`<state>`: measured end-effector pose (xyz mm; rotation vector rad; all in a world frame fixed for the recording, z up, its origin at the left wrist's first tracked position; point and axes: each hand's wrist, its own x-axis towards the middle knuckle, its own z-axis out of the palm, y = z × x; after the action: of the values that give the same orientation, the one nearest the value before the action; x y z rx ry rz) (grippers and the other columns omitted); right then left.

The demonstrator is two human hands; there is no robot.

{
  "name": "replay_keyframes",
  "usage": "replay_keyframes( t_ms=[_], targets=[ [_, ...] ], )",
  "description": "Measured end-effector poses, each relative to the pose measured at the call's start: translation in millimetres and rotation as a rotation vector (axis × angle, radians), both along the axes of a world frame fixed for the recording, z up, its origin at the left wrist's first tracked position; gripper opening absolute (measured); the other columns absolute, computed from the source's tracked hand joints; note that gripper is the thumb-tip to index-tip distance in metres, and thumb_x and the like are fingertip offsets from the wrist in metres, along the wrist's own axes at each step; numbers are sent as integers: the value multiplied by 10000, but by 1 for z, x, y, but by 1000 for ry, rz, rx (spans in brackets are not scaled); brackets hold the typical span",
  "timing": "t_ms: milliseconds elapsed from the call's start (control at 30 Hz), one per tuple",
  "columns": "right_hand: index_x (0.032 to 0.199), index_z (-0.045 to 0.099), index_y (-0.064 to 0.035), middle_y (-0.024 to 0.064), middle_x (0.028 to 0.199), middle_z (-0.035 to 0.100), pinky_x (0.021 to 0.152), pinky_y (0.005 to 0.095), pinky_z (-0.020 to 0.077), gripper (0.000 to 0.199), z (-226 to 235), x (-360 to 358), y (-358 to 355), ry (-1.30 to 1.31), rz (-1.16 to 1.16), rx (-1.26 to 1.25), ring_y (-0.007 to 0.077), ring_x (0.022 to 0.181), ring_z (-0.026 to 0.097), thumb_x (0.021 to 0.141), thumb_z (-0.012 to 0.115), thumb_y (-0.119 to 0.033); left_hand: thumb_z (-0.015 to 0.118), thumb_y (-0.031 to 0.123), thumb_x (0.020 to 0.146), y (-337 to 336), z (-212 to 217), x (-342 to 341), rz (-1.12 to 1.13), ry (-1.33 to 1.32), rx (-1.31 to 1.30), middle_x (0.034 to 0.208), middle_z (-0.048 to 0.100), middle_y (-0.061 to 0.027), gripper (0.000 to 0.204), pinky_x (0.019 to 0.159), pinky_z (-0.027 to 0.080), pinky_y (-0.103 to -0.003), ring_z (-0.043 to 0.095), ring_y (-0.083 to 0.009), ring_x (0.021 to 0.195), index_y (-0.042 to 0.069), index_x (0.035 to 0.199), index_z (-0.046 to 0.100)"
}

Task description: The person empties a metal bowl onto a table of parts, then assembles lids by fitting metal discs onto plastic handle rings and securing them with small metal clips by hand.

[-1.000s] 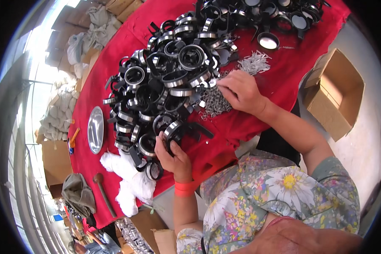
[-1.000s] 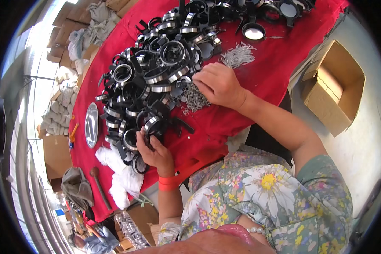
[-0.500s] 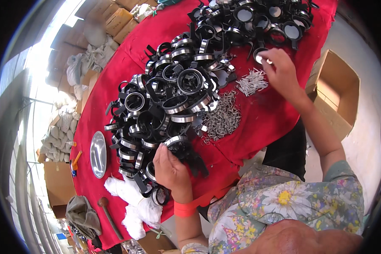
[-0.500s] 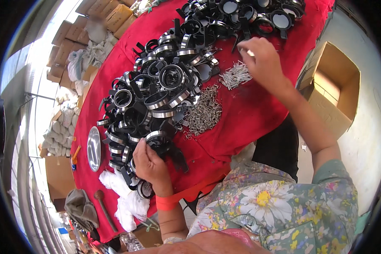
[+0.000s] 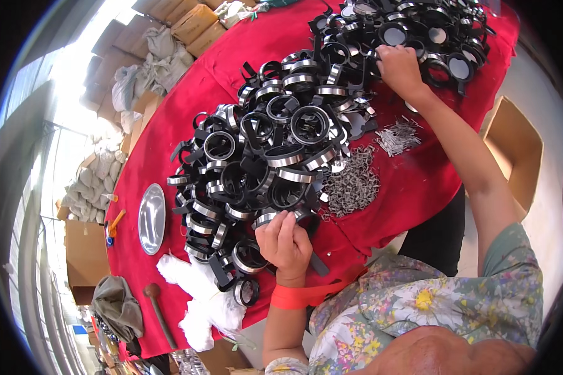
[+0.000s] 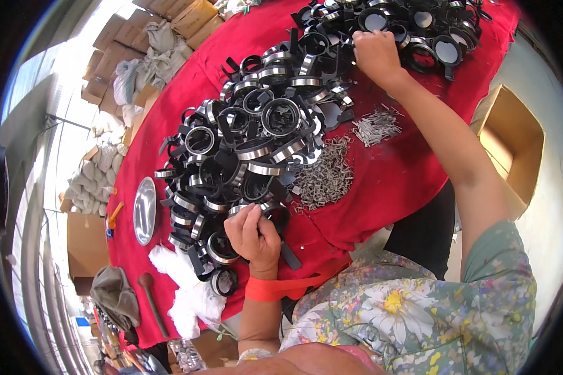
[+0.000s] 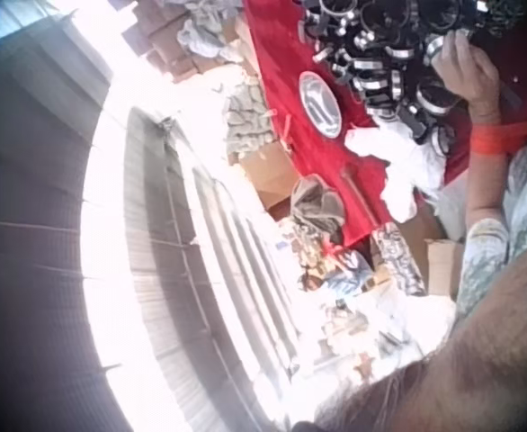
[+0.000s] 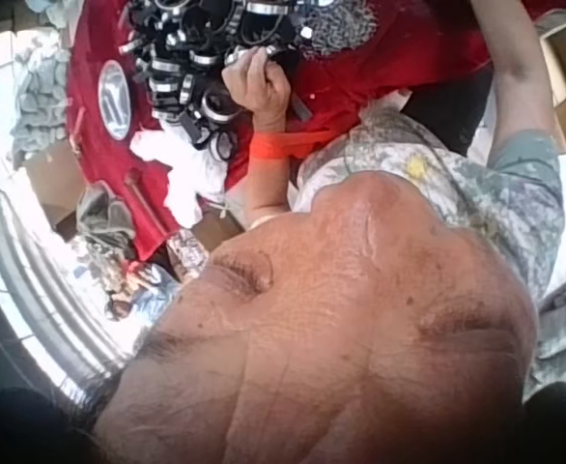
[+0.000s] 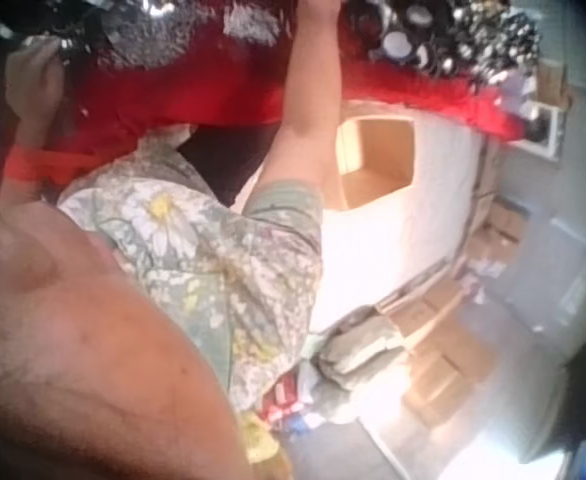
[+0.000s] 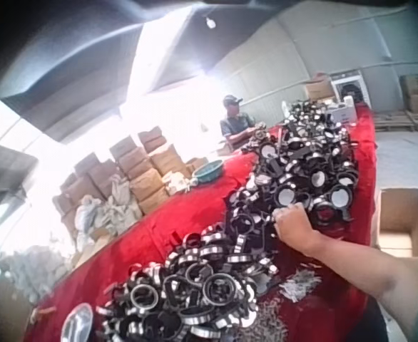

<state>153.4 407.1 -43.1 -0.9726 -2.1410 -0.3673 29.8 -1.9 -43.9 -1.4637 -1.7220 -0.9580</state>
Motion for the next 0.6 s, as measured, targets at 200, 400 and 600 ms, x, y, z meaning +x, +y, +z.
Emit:
replay_keyframes(
  t_ms=[200, 400, 600],
  targets=[
    [1037, 639, -55, 138, 876, 696, 782, 439, 470, 211, 4, 10, 6, -145, 26, -138, 310, 865, 679, 857, 675, -161, 592, -123, 725, -1, -2, 0, 4, -47, 5, 960, 670, -121, 310, 707, 477, -362, 589, -286, 816, 24, 986, 674],
    [1116, 645, -40, 138, 1030, 669, 829, 447, 475, 298, 21, 4, -22, 46, 243, 215, 311, 954, 646, 824, 640, -97, 619, -95, 718, 3, -4, 4, -6, -48, 13, 971, 674, -105, 308, 683, 464, -360, 593, -271, 776, 41, 987, 681],
    [1298, 588, -59, 194, 1193, 657, 958, 433, 452, 459, 10, -48, -34, 135, 368, -251, 370, 1105, 600, 946, 558, -353, 623, -103, 717, 4, -3, 7, -32, -63, 3, 960, 670, -107, 309, 684, 464, -366, 591, -276, 783, 43, 982, 681]
  ],
)
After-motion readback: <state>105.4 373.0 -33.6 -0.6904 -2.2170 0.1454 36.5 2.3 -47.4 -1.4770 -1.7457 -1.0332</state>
